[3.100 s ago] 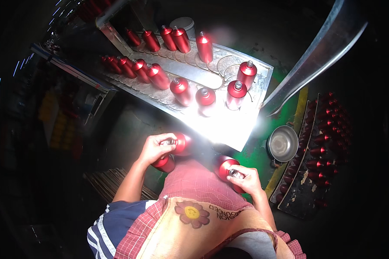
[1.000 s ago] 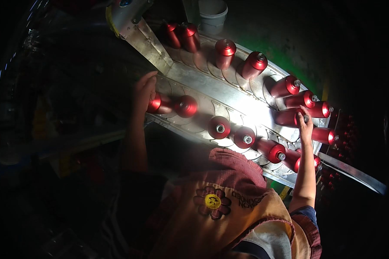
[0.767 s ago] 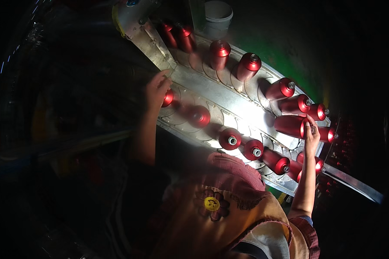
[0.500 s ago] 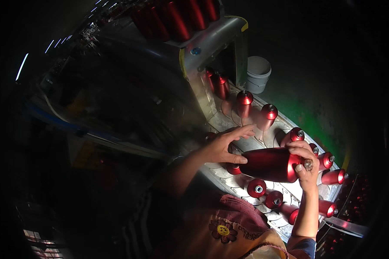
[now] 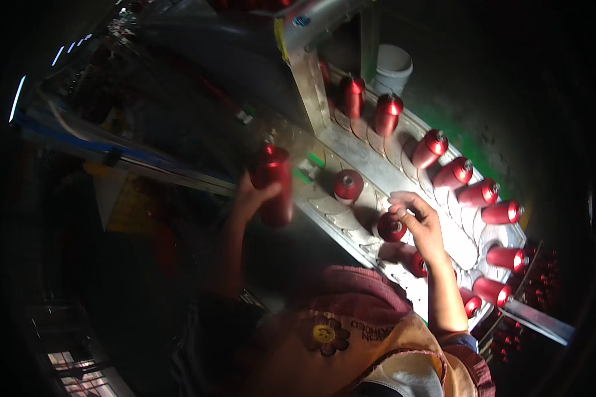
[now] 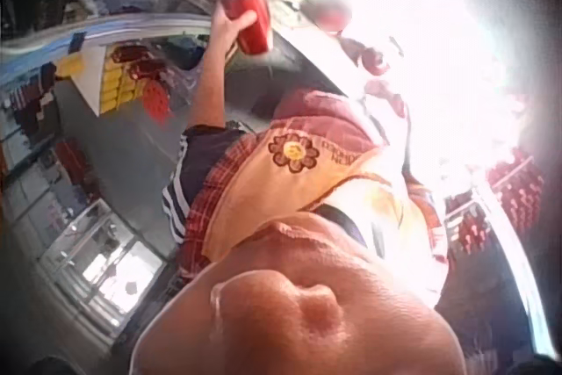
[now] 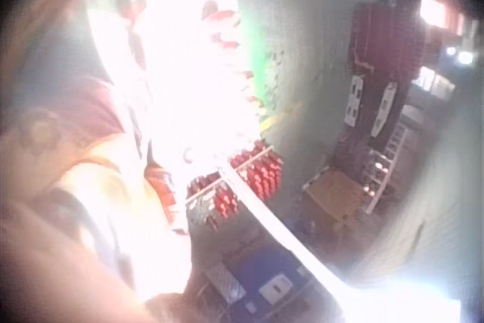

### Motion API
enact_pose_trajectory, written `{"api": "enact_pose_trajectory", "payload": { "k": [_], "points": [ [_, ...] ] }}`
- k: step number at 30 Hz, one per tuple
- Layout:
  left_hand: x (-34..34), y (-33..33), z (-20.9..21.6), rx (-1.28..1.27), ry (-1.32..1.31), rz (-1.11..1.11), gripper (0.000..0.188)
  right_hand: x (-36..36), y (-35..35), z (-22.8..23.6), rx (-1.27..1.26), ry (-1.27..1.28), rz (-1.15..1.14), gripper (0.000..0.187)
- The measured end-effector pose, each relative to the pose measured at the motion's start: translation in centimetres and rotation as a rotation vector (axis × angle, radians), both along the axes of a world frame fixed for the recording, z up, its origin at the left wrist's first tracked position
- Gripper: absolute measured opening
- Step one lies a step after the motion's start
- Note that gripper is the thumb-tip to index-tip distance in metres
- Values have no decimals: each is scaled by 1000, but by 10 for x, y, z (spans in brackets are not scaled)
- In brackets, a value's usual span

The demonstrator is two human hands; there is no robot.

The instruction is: The person repeatedly picks up red spray cans from a tray, dips the nozzle into a metal bowl, and places the cans back into the tray. The person continues this cycle, handling the cans one at a time.

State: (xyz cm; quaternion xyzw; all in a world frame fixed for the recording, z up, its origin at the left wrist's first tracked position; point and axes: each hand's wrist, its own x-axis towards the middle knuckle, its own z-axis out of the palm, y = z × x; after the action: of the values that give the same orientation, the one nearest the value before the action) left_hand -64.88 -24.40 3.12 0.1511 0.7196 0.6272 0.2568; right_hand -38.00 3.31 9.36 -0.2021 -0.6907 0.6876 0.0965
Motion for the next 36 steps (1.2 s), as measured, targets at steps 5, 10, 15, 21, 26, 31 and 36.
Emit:
{"api": "enact_pose_trajectory", "payload": {
  "k": [5, 10, 15, 21, 26, 31, 36],
  "points": [
    [-54, 65, -99, -106, 360, 253, 73, 58, 5, -29, -164, -145, -327, 27],
    [-56, 112, -165, -63, 435, 293, 82, 111, -26, -21, -103, -216, -655, 24],
    [-50, 130, -200, -215, 480, 307, 95, 144, -43, -45, -64, -111, -666, 24],
    [7, 110, -186, -96, 316, 221, 74, 251, -80, -47, -159, -136, -865, 25],
    [176, 59, -178, -93, 18, -127, 18, 384, -137, -71, -221, -73, -1084, 22],
    [391, 67, -161, -197, -169, -560, 13, 510, -166, -91, -235, 51, -1224, 23],
    [542, 99, -131, -306, -230, -952, 10, 590, -163, -84, -156, 208, -1185, 24]
  ]
}}
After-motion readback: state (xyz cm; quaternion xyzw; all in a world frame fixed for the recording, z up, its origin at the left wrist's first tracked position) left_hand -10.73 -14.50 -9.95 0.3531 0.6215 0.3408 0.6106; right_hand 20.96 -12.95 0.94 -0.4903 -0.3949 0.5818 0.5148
